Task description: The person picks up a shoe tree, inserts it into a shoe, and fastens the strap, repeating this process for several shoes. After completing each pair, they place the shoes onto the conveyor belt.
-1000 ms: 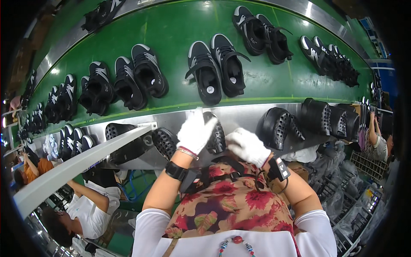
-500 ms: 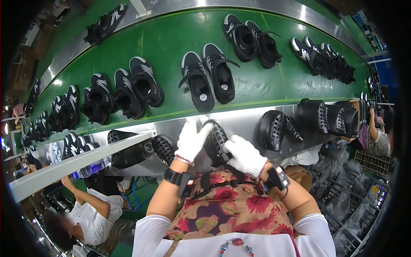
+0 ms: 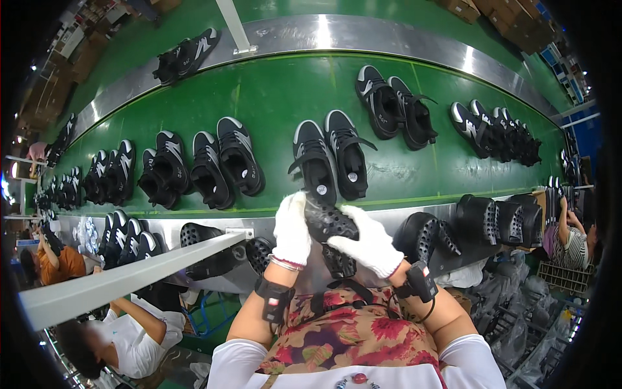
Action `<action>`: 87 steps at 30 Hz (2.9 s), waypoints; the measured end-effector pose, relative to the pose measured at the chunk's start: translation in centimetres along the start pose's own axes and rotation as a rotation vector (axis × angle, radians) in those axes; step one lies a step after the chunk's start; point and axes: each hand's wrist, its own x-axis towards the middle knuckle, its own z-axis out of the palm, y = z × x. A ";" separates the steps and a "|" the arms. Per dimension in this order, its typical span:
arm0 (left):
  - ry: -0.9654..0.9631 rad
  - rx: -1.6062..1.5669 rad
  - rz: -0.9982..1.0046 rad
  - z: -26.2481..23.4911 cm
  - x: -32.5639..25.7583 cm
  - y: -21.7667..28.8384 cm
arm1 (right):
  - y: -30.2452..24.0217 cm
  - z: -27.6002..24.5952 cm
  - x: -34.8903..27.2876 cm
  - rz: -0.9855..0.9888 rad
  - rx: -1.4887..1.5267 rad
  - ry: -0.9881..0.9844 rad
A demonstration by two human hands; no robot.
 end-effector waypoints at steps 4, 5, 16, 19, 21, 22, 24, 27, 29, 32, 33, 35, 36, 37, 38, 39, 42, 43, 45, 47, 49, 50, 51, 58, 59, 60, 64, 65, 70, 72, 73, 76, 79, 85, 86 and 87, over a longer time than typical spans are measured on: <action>-0.061 0.768 0.635 0.3 5.0 -1.3 | 1.2 -4.0 0.7 0.112 -0.047 0.084; -0.185 1.161 0.846 0.5 6.0 -1.5 | 1.4 -4.7 0.9 0.181 -0.063 0.081; -0.283 1.493 0.833 2.0 11.4 0.0 | 0.4 -3.9 5.2 -0.005 -0.410 -0.113; -0.320 1.434 0.846 2.0 11.2 -0.1 | 1.0 -1.5 8.8 -0.161 -0.563 0.005; -0.290 1.381 0.940 2.1 11.3 -0.2 | 1.4 0.4 10.9 -0.228 -0.585 0.048; -0.289 1.396 0.842 2.1 11.4 -0.2 | 1.4 1.6 12.2 -0.165 -0.606 0.029; -0.293 1.375 0.742 1.8 11.6 -0.2 | 1.2 3.3 13.5 -0.069 -0.638 -0.004; -0.178 1.315 0.710 0.7 11.6 -0.1 | 0.0 4.2 13.1 -0.040 -0.612 0.038; -0.156 1.311 0.720 0.0 11.3 -0.1 | -1.1 4.0 11.5 -0.229 -0.728 0.229; -0.126 1.369 0.806 -0.6 10.9 -0.3 | -2.3 3.5 10.2 -0.081 -0.482 0.192; -0.085 1.345 0.839 -0.6 10.8 -0.3 | -2.3 3.5 10.2 0.152 -0.206 0.084; -0.162 1.226 0.796 -0.4 10.6 -0.6 | -1.2 3.9 11.3 0.273 -0.053 0.105; -0.140 1.238 0.829 -0.3 10.5 -0.7 | -0.3 4.2 12.4 0.336 0.064 0.111; -0.172 1.261 0.782 0.0 10.3 -0.9 | 0.8 4.7 13.3 0.357 0.182 0.148; -0.192 1.335 0.797 0.3 10.1 -1.1 | 1.9 5.6 14.2 0.341 0.242 0.138; -0.236 1.421 0.749 0.6 9.9 -1.4 | 3.1 6.6 15.1 0.359 0.249 0.120; -0.125 1.225 0.783 1.4 10.1 -2.2 | 5.1 9.0 18.2 0.314 0.821 0.223; -0.112 1.103 0.611 1.4 10.1 -2.3 | 5.2 9.1 18.9 0.230 0.839 0.205; -0.064 1.277 0.756 1.0 10.2 -2.4 | 4.6 8.5 19.4 0.462 1.244 0.024; -0.039 1.447 0.828 0.4 10.2 -2.3 | 3.3 6.8 18.9 0.393 1.291 -0.070; -0.011 1.440 0.732 0.1 10.1 -2.2 | 2.6 4.0 16.7 0.049 0.098 0.013; -0.004 1.429 0.721 0.1 10.0 -2.2 | 2.3 3.0 16.1 -0.044 0.136 0.038; 0.042 1.443 0.792 0.2 9.9 -2.2 | 2.1 2.7 16.4 0.027 0.156 0.132; 0.074 1.372 0.724 1.2 7.1 -2.6 | 4.0 4.4 19.4 -0.303 -0.160 0.213; 0.076 1.256 0.740 0.8 6.6 -2.5 | 4.4 4.5 19.6 -0.300 -0.122 0.195; 0.078 1.188 0.671 0.5 6.0 -2.5 | 4.7 4.5 19.8 -0.265 -0.095 0.182; 0.526 0.648 0.292 -1.5 6.4 -2.5 | 5.2 3.8 19.9 -0.312 0.004 0.151; 0.475 0.537 0.055 -2.4 7.6 -2.4 | 5.1 3.7 19.9 -0.318 -0.007 0.117; 0.252 -0.253 -0.326 -3.1 10.2 -4.1 | 5.0 3.8 20.5 -0.405 -0.172 0.089; 0.262 -0.329 -0.367 -3.0 10.3 -5.1 | 5.1 3.9 20.6 -0.407 -0.179 0.077; 0.245 -0.337 -0.352 -2.8 10.2 -5.5 | 5.2 3.8 20.6 -0.420 -0.181 0.087; 0.265 -0.262 -0.331 -1.7 10.0 -6.8 | 4.9 3.9 20.3 -0.428 -0.155 0.122; 0.306 0.105 -0.162 -1.0 9.5 -7.2 | 4.0 3.4 19.4 -0.496 -0.139 0.195; 0.195 1.057 0.243 -0.2 8.2 -5.5 | 1.6 3.7 17.2 -0.670 -0.640 0.111; 0.206 1.045 0.224 -0.1 8.7 -5.2 | 1.4 3.9 17.4 -0.593 -0.665 0.092; 0.201 1.059 0.216 0.2 9.3 -5.1 | 1.2 4.5 17.8 -0.506 -0.640 0.113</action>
